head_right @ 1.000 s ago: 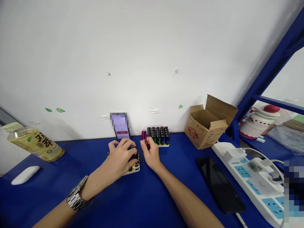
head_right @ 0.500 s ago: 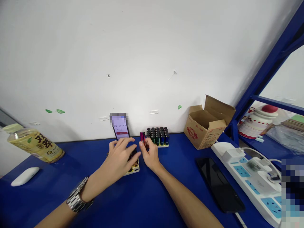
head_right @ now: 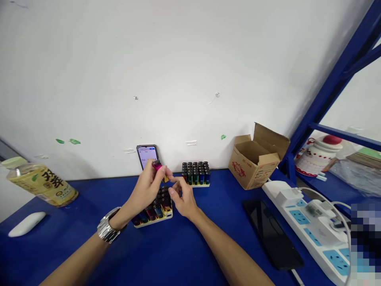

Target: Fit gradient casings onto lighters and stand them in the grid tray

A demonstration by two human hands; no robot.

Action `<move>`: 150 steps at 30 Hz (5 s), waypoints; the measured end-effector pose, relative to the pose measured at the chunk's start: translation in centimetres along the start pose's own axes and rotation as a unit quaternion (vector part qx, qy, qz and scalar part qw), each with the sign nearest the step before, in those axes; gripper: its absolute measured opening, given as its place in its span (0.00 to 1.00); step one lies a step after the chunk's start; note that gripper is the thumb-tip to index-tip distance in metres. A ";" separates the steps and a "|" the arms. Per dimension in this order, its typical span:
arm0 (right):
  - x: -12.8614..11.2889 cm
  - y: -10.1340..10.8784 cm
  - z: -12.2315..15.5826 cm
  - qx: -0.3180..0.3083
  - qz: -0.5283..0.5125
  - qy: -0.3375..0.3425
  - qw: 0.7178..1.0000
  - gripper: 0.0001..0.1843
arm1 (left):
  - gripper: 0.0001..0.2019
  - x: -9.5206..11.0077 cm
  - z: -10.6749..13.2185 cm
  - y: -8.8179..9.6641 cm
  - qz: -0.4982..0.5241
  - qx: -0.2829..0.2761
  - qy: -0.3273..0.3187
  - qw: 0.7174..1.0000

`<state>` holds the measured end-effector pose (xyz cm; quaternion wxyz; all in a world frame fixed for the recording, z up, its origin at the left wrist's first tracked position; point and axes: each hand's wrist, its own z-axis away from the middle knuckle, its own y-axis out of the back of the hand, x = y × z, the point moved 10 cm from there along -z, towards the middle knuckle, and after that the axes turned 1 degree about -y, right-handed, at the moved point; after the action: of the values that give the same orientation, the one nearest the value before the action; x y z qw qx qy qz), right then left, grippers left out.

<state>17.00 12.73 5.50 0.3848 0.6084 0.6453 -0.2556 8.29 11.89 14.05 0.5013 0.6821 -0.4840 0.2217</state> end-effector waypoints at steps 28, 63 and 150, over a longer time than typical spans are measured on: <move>0.7 -0.2 -0.3 -0.018 0.026 -0.046 0.998 0.11 | 0.14 1.1 1.7 0.2 -0.049 -0.032 0.046 0.997; 2.7 0.6 -0.3 0.019 -0.030 -0.109 0.993 0.11 | 0.11 2.0 6.0 -2.9 -0.534 -0.061 -0.215 0.815; 3.4 3.8 3.2 0.072 -0.139 -0.171 0.973 0.18 | 0.09 -8.4 7.9 2.8 0.013 0.175 0.133 0.975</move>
<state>21.43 12.70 1.46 0.4056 0.4863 0.6280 -0.4524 0.78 8.41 5.59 0.4306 0.7179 -0.3753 0.3979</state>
